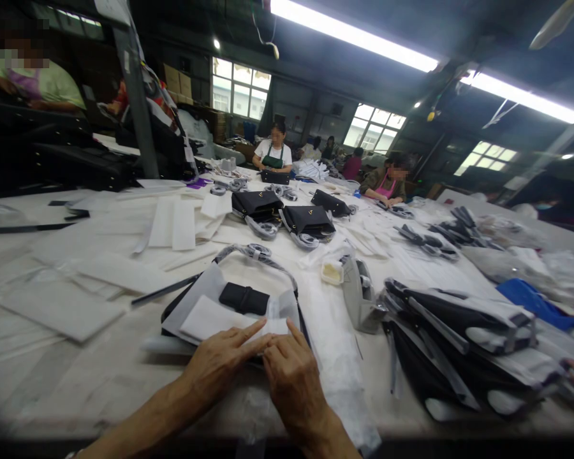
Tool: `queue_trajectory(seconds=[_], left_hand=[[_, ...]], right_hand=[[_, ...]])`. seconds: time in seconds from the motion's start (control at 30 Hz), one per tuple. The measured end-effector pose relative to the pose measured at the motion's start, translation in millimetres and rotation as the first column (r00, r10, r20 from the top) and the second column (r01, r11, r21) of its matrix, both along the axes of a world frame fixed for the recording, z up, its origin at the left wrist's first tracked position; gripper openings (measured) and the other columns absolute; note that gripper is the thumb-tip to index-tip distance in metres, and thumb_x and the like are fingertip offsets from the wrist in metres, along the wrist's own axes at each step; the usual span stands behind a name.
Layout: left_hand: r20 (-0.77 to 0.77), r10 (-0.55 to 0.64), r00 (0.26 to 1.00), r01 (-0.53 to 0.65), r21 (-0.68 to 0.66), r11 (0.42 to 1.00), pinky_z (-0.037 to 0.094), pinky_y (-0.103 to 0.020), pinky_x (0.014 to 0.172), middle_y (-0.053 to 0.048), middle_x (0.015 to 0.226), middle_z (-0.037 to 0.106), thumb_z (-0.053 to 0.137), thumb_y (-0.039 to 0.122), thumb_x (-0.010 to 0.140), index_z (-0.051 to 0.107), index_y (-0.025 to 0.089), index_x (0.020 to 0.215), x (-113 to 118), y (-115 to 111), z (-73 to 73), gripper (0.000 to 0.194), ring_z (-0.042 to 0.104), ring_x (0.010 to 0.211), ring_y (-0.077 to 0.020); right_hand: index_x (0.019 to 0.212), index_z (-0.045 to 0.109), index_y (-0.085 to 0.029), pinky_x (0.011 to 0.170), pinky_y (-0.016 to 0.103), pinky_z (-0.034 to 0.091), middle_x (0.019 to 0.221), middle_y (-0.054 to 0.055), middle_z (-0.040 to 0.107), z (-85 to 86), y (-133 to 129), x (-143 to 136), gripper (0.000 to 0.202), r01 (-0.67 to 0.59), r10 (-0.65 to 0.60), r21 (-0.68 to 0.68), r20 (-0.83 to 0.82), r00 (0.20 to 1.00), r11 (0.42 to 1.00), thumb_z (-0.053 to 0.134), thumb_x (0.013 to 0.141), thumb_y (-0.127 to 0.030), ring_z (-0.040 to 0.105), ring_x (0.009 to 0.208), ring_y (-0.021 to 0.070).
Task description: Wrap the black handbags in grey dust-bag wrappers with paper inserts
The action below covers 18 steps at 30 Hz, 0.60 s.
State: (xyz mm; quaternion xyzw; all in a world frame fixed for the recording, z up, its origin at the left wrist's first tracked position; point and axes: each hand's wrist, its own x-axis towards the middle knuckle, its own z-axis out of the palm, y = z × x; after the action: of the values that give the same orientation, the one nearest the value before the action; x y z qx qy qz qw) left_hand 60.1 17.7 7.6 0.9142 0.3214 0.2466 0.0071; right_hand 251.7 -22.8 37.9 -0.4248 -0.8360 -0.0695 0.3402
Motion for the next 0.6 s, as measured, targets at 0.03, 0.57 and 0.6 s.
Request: queue_trajectory(seconds=[0.03, 0.57, 0.6], left_hand=[[0.004, -0.014, 1.0, 0.014, 0.017, 1.0, 0.055, -0.03, 0.086, -0.007, 0.143, 0.056, 0.05, 0.005, 0.089, 0.049, 0.027, 0.14, 0.7, 0.6, -2.7, 0.056, 0.067, 0.102, -0.0186], [-0.054, -0.057, 0.997, 0.059, 0.025, 0.998, 0.046, -0.035, 0.089, 0.001, 0.14, 0.059, 0.06, 0.006, 0.085, 0.046, 0.035, 0.143, -3.4, 1.1, -12.2, 0.067, 0.059, 0.112, -0.0228], [-0.052, -0.057, 0.997, 0.059, 0.037, 0.998, 0.046, -0.035, 0.089, 0.001, 0.141, 0.059, 0.061, 0.008, 0.086, 0.046, 0.035, 0.143, -4.0, 0.6, -13.7, 0.065, 0.058, 0.113, -0.023]], right_hand=[[0.087, 0.065, -0.021, 0.112, 0.051, 0.045, 0.083, 0.002, 0.071, -0.7, -2.4, 0.3, 0.024, -0.007, 0.007, -0.003, -0.032, 0.999, 1.0, 0.048, 0.093, -0.005, 0.071, 0.085, 0.0166], [0.107, 0.07, -0.022, 0.117, 0.043, 0.037, 0.112, 0.003, 0.075, -61.1, -50.3, 30.0, 0.028, -0.15, 0.102, 0.19, 0.242, 0.965, 0.97, 0.048, 0.094, -0.012, 0.062, 0.121, 0.0219], [0.103, 0.07, -0.023, 0.117, 0.042, 0.038, 0.109, 0.002, 0.076, -59.9, -48.7, 27.3, 0.025, -0.165, 0.126, 0.184, 0.206, 0.97, 0.969, 0.048, 0.096, -0.014, 0.063, 0.12, 0.0218]])
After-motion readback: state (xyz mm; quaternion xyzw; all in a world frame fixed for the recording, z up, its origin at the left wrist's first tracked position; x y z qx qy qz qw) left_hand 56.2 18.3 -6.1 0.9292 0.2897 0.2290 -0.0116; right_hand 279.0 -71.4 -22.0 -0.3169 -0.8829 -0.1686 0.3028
